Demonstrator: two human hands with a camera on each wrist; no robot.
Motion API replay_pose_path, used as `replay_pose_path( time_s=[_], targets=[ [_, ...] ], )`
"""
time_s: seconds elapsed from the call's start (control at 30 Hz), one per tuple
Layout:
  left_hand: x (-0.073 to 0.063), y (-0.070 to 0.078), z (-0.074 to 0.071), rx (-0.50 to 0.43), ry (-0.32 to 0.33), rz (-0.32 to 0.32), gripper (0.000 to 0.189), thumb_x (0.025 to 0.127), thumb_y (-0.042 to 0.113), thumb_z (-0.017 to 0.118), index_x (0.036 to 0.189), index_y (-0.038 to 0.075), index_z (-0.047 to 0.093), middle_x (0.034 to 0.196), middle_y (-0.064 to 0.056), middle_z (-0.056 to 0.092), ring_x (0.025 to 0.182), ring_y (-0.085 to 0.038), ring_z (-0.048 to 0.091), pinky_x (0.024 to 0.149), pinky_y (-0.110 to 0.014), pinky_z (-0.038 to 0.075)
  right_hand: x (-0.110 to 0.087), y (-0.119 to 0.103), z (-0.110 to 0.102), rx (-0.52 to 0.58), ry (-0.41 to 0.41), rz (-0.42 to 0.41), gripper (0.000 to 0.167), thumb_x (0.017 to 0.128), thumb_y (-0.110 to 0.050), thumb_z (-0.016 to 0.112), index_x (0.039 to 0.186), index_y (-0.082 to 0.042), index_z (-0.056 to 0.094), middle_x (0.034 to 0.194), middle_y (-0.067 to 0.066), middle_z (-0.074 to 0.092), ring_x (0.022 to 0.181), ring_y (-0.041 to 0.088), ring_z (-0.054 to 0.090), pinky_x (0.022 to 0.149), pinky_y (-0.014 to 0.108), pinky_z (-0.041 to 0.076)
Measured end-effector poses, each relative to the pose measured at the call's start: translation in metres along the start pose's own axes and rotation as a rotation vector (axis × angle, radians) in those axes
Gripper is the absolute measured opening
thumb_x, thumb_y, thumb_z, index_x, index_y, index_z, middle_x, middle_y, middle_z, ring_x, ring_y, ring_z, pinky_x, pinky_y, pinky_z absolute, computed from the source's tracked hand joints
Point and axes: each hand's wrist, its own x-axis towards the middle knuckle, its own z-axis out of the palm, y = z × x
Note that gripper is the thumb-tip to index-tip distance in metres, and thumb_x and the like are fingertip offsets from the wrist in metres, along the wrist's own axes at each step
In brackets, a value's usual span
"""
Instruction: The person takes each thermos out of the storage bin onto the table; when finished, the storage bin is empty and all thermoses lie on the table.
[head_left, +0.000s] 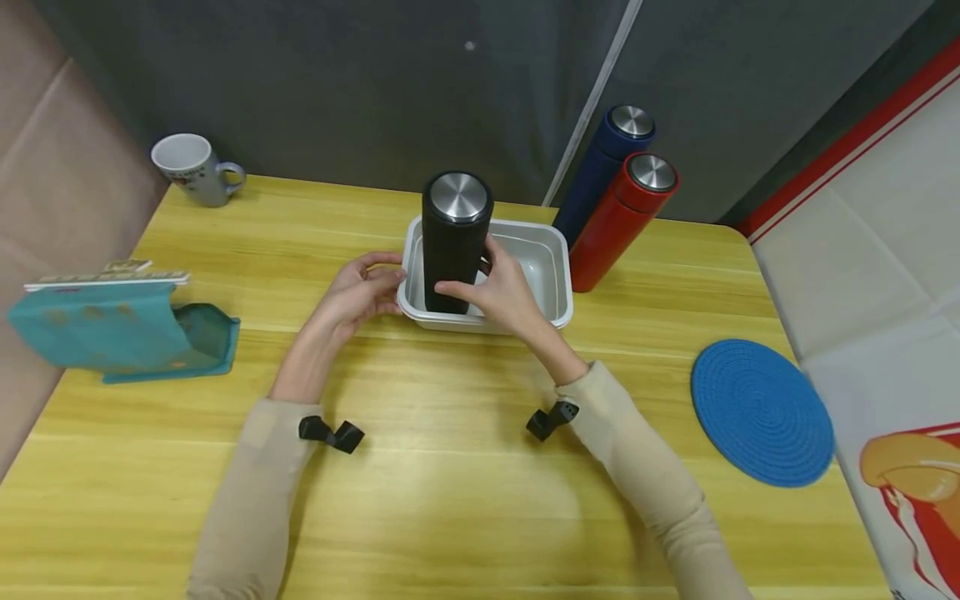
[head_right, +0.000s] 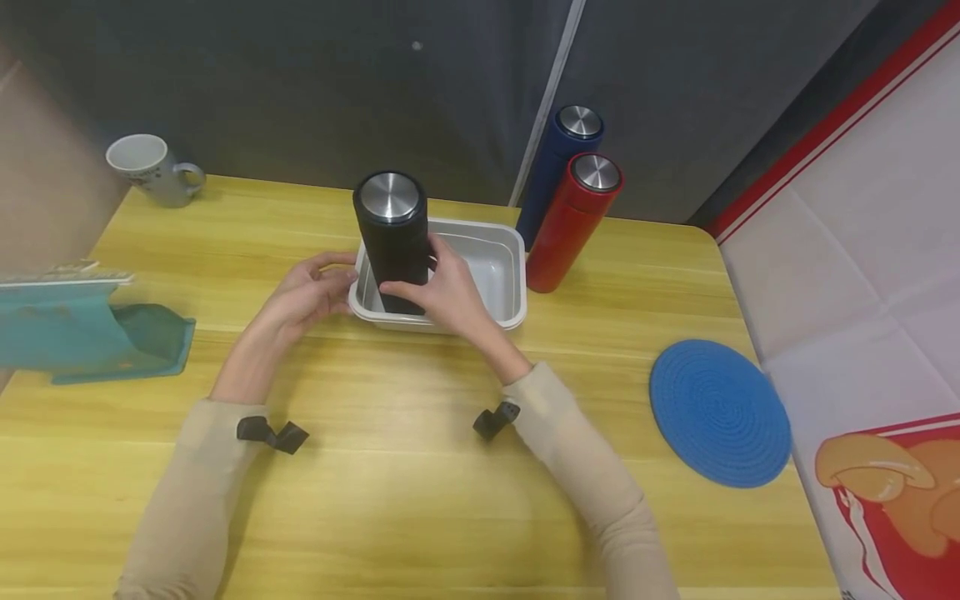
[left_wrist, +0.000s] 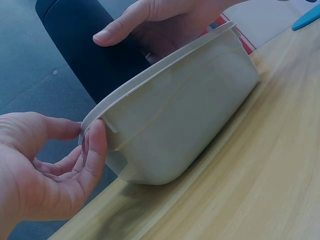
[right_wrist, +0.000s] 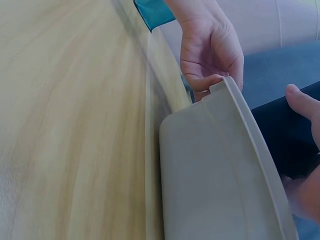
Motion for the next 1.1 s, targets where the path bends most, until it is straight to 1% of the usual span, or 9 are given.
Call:
replay_pose_path(
  time_s=[0.13,0.27,0.47,0.57,0.7,0.83,0.9,1.1],
  targets=[
    [0.000,0.001,0.001,-0.003,-0.017,-0.002,0.037,0.095,0.005,0.060,0.128,0.002,0.044,0.099,-0.014,0.062,0.064,-0.018,0.061,0.056,-0.026,0.055,0.000,-0.002,-0.005,0.023,0.013,-0.001,0.070,0.074,-0.015,0.085,0.133,-0.001,0.048,0.128,0.011,0.057,0.117,0.020,0.055,0.100,0.027,0.045],
    [0.001,0.001,0.001,-0.004,-0.025,-0.008,0.038,0.095,0.005,0.061,0.128,0.002,0.044,0.102,-0.015,0.060,0.064,-0.018,0.061,0.057,-0.025,0.055,-0.001,-0.006,-0.011,0.037,0.029,-0.013,0.069,0.074,-0.014,0.086,0.132,-0.002,0.049,0.126,0.011,0.057,0.116,0.021,0.055,0.100,0.029,0.045],
    [0.001,0.000,0.001,-0.023,-0.032,-0.003,0.037,0.094,0.004,0.061,0.127,0.001,0.045,0.103,-0.018,0.061,0.065,-0.019,0.061,0.056,-0.025,0.055,-0.003,-0.009,-0.020,0.065,0.043,-0.034,0.068,0.074,-0.009,0.085,0.131,0.000,0.049,0.127,0.012,0.056,0.116,0.023,0.055,0.101,0.028,0.044],
    [0.000,0.000,0.001,-0.028,-0.040,0.001,0.037,0.094,0.004,0.061,0.127,0.001,0.045,0.104,-0.019,0.060,0.066,-0.019,0.061,0.056,-0.025,0.055,-0.003,-0.010,-0.024,0.059,0.042,-0.032,0.069,0.074,-0.009,0.085,0.132,0.000,0.049,0.127,0.012,0.056,0.115,0.022,0.055,0.100,0.026,0.044],
    [-0.001,-0.001,0.000,-0.020,-0.023,-0.003,0.036,0.095,0.004,0.060,0.128,0.002,0.045,0.106,-0.019,0.060,0.067,-0.019,0.060,0.057,-0.026,0.054,-0.004,-0.016,-0.030,0.075,0.026,-0.004,0.068,0.075,-0.012,0.084,0.133,-0.001,0.049,0.127,0.011,0.056,0.116,0.020,0.055,0.100,0.027,0.044],
    [-0.001,-0.002,0.000,0.002,-0.003,-0.007,0.036,0.095,0.004,0.060,0.128,0.003,0.046,0.106,-0.018,0.060,0.068,-0.018,0.060,0.057,-0.026,0.054,-0.006,-0.022,-0.040,0.112,0.027,0.020,0.067,0.077,-0.012,0.083,0.134,-0.002,0.048,0.128,0.009,0.056,0.116,0.020,0.055,0.101,0.030,0.044],
    [0.000,-0.002,0.000,0.008,-0.004,-0.008,0.037,0.095,0.005,0.060,0.129,0.002,0.045,0.105,-0.017,0.061,0.069,-0.018,0.060,0.058,-0.026,0.054,-0.007,-0.025,-0.046,0.121,0.035,0.020,0.066,0.078,-0.011,0.082,0.134,-0.003,0.049,0.127,0.009,0.057,0.114,0.021,0.056,0.101,0.031,0.044],
    [0.000,0.000,-0.001,0.014,-0.010,-0.006,0.040,0.095,0.005,0.061,0.131,0.002,0.044,0.103,-0.018,0.062,0.070,-0.018,0.060,0.058,-0.026,0.055,-0.006,-0.036,-0.067,0.105,0.066,0.007,0.063,0.078,-0.010,0.082,0.132,-0.003,0.051,0.124,0.010,0.059,0.110,0.022,0.057,0.099,0.031,0.046]
  ],
)
